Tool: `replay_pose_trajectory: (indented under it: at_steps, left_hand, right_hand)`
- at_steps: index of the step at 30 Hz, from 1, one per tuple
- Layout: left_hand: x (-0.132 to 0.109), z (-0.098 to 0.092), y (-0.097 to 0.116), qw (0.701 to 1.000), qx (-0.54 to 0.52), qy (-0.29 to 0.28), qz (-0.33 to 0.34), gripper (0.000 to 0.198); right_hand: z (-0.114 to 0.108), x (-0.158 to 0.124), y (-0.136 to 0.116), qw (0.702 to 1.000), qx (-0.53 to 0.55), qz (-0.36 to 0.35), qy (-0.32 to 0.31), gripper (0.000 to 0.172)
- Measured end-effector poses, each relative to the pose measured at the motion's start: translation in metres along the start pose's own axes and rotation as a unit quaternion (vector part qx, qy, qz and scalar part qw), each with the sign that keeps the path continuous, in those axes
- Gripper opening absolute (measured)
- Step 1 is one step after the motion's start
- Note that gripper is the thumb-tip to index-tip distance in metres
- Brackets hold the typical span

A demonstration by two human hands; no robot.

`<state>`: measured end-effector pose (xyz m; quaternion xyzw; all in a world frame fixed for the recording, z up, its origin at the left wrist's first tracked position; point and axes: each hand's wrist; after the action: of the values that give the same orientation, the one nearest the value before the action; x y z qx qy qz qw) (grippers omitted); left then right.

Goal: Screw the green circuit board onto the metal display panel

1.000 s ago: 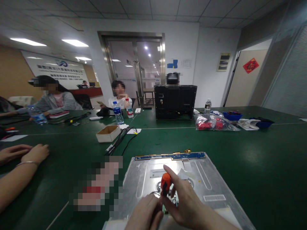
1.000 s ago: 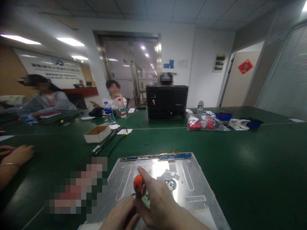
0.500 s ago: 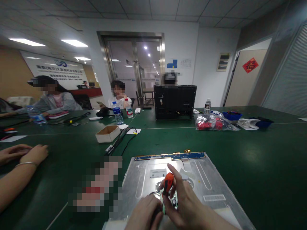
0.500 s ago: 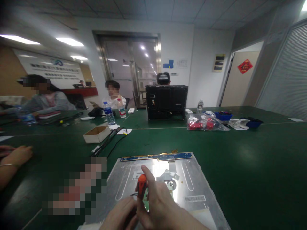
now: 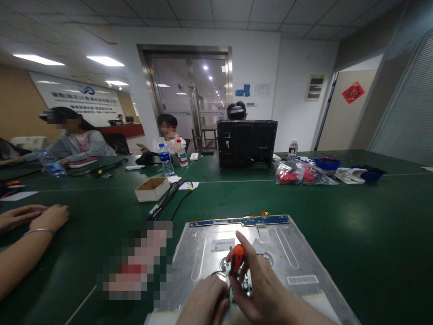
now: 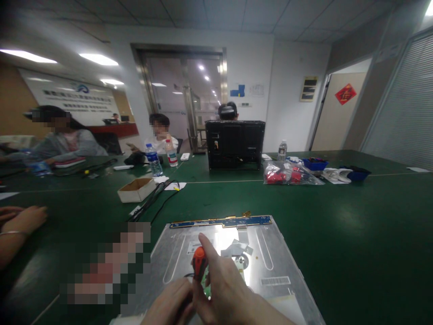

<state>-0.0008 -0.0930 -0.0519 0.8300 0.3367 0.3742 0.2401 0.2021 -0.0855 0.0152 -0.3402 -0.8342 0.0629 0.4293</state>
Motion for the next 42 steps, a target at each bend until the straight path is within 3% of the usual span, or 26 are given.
replay_pose_trajectory:
  at_steps: [12, 17, 24, 29, 36, 42]
  left_hand:
    - [0.0012, 0.0012, -0.0039, 1.0, 0.001, -0.004, 0.016, 0.021]
    - [0.0007, 0.0012, -0.0003, 1.0, 0.018, 0.012, 0.002, 0.016]
    - [0.0026, 0.0012, -0.0069, 0.999, 0.029, 0.003, 0.044, 0.012]
    - [0.0009, 0.0018, -0.0075, 0.998, 0.028, 0.015, 0.052, 0.02]
    - [0.0006, 0.001, -0.0073, 0.999, 0.022, -0.001, 0.034, 0.014]
    - [0.0022, -0.0014, -0.004, 0.999, 0.023, -0.006, 0.037, 0.012]
  right_hand:
    - [0.0044, -0.0036, 0.0038, 1.0, -0.001, 0.017, -0.018, 0.09]
    - [0.0048, -0.0029, 0.0039, 1.0, -0.008, 0.019, 0.005, 0.09]
    - [0.0038, 0.0015, 0.0029, 1.0, -0.002, 0.002, 0.03, 0.08]
    - [0.0038, 0.0045, 0.0014, 0.998, -0.009, -0.017, 0.064, 0.075]
    - [-0.0012, 0.0062, -0.0023, 0.998, -0.016, -0.026, 0.054, 0.078]
    - [0.0028, 0.0051, -0.0001, 0.996, -0.032, -0.029, 0.075, 0.067]
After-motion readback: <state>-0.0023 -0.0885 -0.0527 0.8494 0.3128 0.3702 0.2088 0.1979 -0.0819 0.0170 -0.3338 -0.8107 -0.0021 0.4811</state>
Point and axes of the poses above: each hand's wrist, its own x-axis towards the middle knuckle, its own z-axis out of the palm, y = z × x, and after that the axes turned 10 degrees about -x, right-handed
